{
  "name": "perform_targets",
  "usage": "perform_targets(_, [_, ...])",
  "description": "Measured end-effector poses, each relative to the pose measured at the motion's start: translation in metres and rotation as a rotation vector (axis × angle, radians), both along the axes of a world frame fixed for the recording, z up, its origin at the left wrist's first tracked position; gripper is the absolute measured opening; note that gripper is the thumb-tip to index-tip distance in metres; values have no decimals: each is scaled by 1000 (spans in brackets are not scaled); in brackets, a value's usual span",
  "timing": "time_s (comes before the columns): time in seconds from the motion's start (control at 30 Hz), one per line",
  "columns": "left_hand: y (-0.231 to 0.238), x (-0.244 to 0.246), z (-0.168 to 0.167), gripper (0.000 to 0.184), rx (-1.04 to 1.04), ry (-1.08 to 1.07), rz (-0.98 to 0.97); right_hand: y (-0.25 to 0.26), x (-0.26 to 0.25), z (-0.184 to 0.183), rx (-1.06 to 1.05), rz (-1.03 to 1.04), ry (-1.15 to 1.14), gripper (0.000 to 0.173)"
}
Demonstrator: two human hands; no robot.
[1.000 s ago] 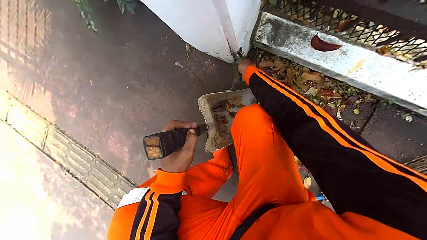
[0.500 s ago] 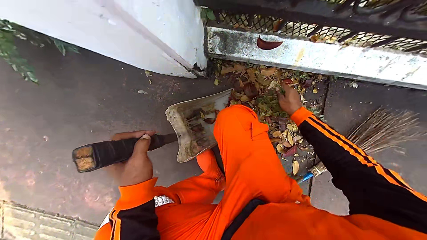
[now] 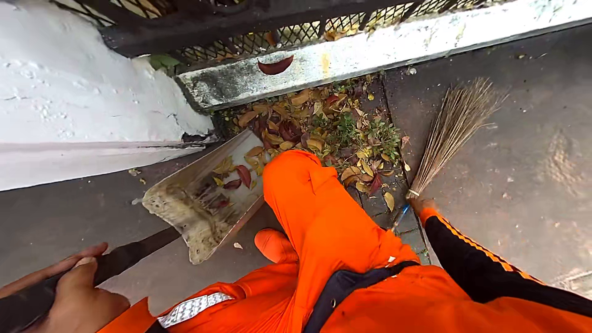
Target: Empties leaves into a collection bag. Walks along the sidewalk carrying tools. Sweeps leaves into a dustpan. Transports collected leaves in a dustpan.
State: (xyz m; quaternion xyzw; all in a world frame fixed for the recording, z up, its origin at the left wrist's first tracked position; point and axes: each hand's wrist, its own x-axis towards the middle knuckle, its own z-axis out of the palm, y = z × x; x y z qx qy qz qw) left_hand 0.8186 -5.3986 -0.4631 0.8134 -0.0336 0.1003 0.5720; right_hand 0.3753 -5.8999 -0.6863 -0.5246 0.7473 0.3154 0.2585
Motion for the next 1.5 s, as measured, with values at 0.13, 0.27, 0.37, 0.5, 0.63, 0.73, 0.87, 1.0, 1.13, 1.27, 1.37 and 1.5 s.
perform_targets(0.13, [7, 23, 9, 10, 54, 143, -23, 47, -13, -34, 52, -23, -52, 76])
perform_targets(0.27, [-29, 31, 49, 14, 183, 245, -28, 47, 6, -4, -168, -146, -99, 64])
perform_targets(0.37, [-20, 35, 57, 9, 221, 288, -135, 34, 8, 63, -310, -126, -221, 59])
perform_targets(0.5, [50, 68, 15, 10, 214, 216, -282, 10, 32, 143, -247, -16, -329, 50])
perform_targets(0.63, [42, 65, 24, 17, 283, 283, -145, 21, 109, 205, 101, 274, -307, 39])
perform_targets(0.73, [34, 58, 33, 29, 277, 339, -86, 50, 129, 262, 243, 390, -249, 41])
perform_targets(0.87, [18, 52, 57, 36, 257, 506, -1, 60, 96, 371, 176, 304, -264, 39])
perform_targets(1.0, [-2, 38, 68, 36, 328, 480, 76, 28, 119, 385, 84, 252, -128, 34])
perform_targets(1.13, [-23, 30, 75, 36, 493, 485, 110, 52, 174, 313, 198, 423, -230, 28])
perform_targets(1.27, [-45, 28, 90, 43, 561, 556, 88, 114, 202, 331, 312, 550, -322, 29])
perform_targets(1.37, [-39, 28, 94, 48, 582, 563, 26, 121, 165, 406, 423, 426, -341, 43])
perform_targets(1.5, [-32, 31, 96, 46, 572, 555, -38, 124, 85, 476, 301, 169, -287, 41])
